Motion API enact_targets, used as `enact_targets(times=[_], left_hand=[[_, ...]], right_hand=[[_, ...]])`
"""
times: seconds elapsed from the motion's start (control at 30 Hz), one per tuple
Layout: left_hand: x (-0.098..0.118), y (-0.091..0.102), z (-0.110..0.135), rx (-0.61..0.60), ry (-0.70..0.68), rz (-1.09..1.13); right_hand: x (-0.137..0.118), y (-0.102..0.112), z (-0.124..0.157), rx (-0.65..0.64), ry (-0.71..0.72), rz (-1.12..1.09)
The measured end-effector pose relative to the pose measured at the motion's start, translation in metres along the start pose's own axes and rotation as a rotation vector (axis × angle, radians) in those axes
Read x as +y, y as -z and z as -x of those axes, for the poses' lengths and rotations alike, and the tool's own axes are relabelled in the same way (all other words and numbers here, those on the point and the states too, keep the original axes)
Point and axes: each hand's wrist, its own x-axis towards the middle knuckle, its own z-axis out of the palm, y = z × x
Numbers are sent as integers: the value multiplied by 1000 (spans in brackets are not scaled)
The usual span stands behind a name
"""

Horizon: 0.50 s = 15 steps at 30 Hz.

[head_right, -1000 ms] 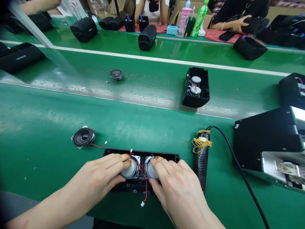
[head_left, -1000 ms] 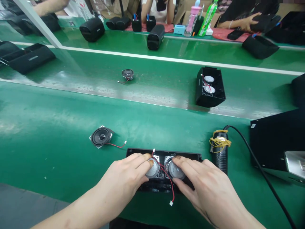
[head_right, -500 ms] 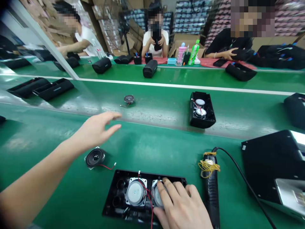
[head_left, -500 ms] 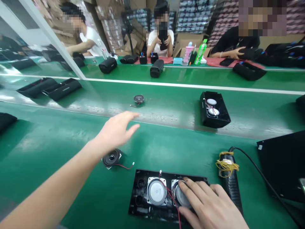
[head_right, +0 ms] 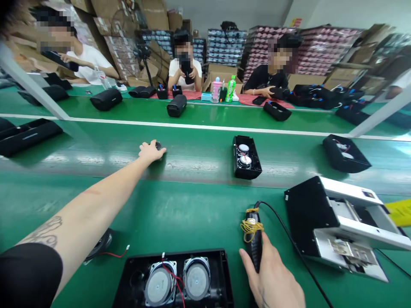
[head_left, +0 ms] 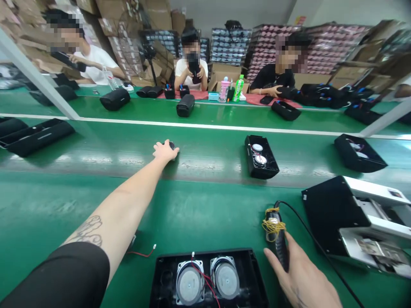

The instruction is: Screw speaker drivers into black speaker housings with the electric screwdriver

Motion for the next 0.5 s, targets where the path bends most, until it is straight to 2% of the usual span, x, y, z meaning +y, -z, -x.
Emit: enact_targets(times=[0.07, 0.1, 0.17, 0.27, 0.37, 0.5], left_hand=[[2, -3, 3, 5, -3, -3], [1, -3, 7, 5, -20, -4], [-4, 0, 20, -11, -88, -3], [-20, 7, 55, -104, -255, -3], [-45, 13, 101, -228, -427, -9], [-77, 14, 151, -303, -505, -42]], right_hand=[[-6, -7, 0, -50, -123, -90], [-7, -9, 3, -52, -173, -208], [-7, -7, 10, -49, -276, -532], [-8, 6, 24, -128, -383, -1103], [-12, 23, 31, -224, -303, -1504], [-16, 40, 31, -346, -160, -1653]])
